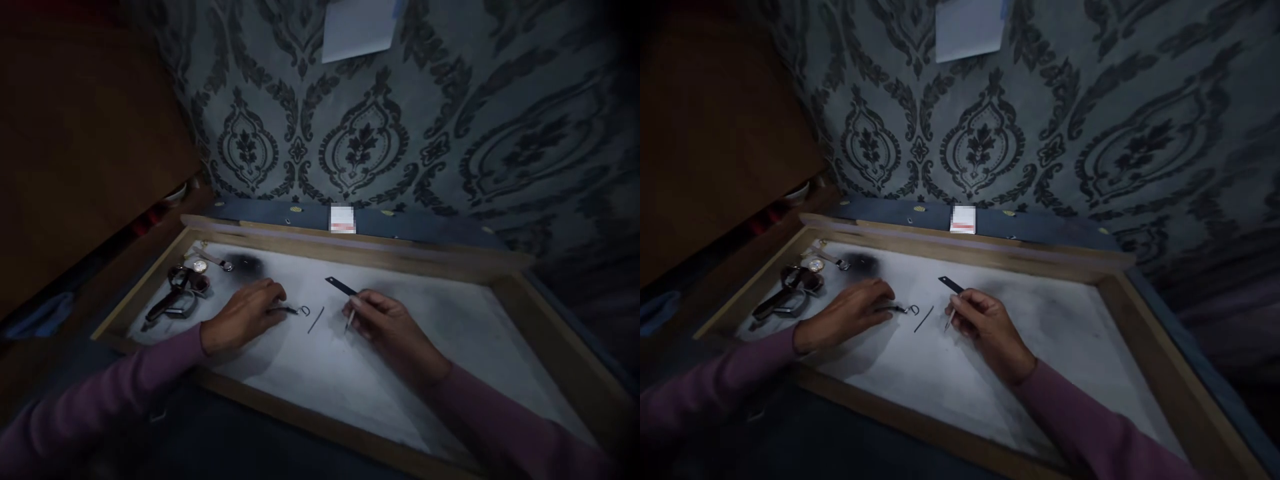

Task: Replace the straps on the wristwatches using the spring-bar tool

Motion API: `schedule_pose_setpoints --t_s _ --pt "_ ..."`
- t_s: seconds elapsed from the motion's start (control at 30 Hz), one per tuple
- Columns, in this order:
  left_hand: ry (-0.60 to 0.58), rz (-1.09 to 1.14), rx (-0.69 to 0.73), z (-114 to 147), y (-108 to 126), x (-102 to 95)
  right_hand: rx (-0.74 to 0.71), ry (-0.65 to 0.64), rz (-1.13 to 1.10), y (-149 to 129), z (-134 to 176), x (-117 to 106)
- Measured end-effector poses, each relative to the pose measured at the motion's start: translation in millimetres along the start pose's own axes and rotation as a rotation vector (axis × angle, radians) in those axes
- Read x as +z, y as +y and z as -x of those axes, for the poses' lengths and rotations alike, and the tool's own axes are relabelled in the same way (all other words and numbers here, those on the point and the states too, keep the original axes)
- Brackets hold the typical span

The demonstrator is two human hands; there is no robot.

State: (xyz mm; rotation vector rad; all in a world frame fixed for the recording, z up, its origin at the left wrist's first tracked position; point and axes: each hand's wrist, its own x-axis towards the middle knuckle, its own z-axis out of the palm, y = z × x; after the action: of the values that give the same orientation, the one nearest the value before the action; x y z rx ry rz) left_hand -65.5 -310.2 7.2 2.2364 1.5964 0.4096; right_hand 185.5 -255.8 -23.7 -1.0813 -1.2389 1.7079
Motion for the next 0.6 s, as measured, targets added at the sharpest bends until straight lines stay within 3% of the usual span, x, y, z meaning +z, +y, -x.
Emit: schedule_pose_setpoints --t_s 0.2,0.43,0.6 --pt "-0.061 0.026 0.012 -13 -1 12.2 0.087 -0.087 -0.055 -1 4 3" --pt "-0.186 0.628 -0.178 -23 -11 15.5 0.126 -0.240 -0.012 -1 7 5" --pt "-0.251 0.846 -0.217 -24 0 15.5 0.124 -0.338 0.093 1 8 9"
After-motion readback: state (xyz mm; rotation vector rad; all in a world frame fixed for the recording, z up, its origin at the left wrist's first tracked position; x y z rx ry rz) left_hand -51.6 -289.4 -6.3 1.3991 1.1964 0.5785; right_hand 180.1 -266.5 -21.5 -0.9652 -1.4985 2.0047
